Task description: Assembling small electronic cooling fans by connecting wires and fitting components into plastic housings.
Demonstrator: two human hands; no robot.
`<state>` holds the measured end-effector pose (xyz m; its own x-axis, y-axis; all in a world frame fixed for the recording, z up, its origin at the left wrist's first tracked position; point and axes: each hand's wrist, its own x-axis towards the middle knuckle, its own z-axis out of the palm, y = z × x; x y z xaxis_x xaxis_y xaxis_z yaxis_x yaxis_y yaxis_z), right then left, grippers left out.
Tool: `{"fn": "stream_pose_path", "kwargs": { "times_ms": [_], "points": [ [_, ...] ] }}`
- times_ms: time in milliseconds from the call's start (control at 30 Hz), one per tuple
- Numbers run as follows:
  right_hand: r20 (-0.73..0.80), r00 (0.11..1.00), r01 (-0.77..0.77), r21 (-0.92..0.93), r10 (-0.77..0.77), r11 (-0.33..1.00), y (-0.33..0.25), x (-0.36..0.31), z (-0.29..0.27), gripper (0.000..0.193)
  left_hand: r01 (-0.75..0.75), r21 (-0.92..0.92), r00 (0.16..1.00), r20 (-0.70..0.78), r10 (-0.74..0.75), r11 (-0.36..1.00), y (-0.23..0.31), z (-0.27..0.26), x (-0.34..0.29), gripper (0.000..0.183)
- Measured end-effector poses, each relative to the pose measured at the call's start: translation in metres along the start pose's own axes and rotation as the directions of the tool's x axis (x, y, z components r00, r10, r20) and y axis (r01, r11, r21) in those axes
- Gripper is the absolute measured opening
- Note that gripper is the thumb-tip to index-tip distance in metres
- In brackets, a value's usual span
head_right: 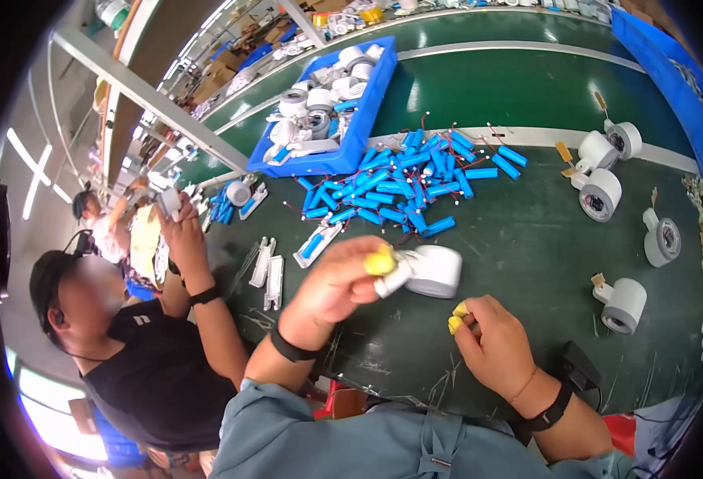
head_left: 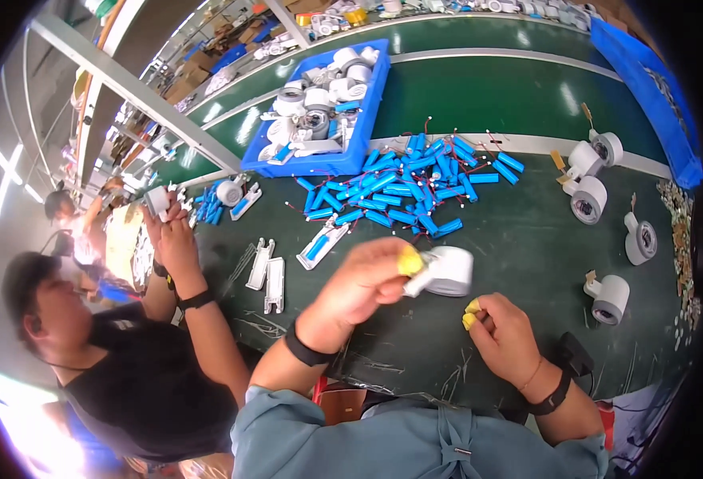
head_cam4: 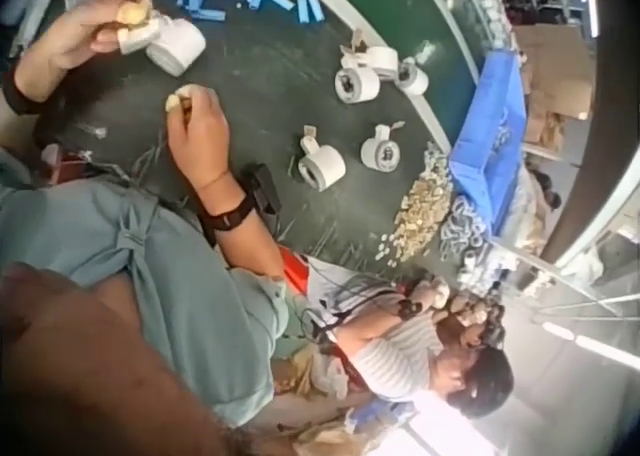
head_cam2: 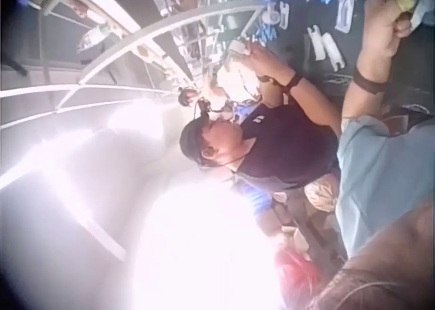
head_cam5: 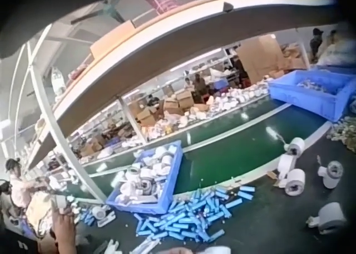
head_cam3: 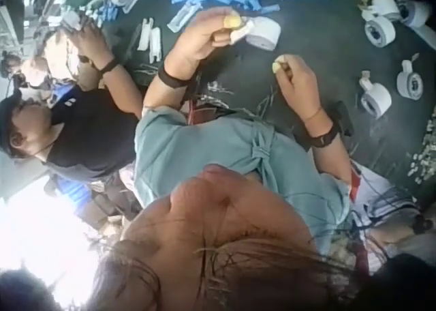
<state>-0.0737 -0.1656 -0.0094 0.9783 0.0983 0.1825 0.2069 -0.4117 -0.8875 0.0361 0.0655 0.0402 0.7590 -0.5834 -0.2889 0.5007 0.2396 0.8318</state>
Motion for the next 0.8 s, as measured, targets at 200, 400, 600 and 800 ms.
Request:
{"fn": "stream_pose_path", "kwargs": {
  "times_ms": [200,400,600,800],
  "points": [
    [-0.004,1.000,-0.007,0.012,0.007,1.000,0.002,-0.001,-0.001,0.015,-0.327,0.351,0.820,-0.356,0.448,0.877,0.083,-0.071,-0.040,0.020],
    [0.040,0.999,0.015,-0.047,-0.014,0.999,0.000,0.002,-0.002,0.015,-0.393,0.476,0.467,-0.634,0.617,0.787,0.134,-0.186,-0.058,0.020],
    [0.042,0.999,-0.003,-0.029,0.004,1.000,-0.002,0.001,-0.002,0.014,0.283,0.932,0.532,-0.350,0.771,0.227,0.079,-0.202,-0.079,0.040],
    [0.058,0.997,0.045,-0.078,-0.040,0.996,-0.004,-0.001,-0.001,0.015,0.110,0.911,0.801,0.155,0.578,-0.397,0.015,-0.187,-0.131,0.036]
  ]
}}
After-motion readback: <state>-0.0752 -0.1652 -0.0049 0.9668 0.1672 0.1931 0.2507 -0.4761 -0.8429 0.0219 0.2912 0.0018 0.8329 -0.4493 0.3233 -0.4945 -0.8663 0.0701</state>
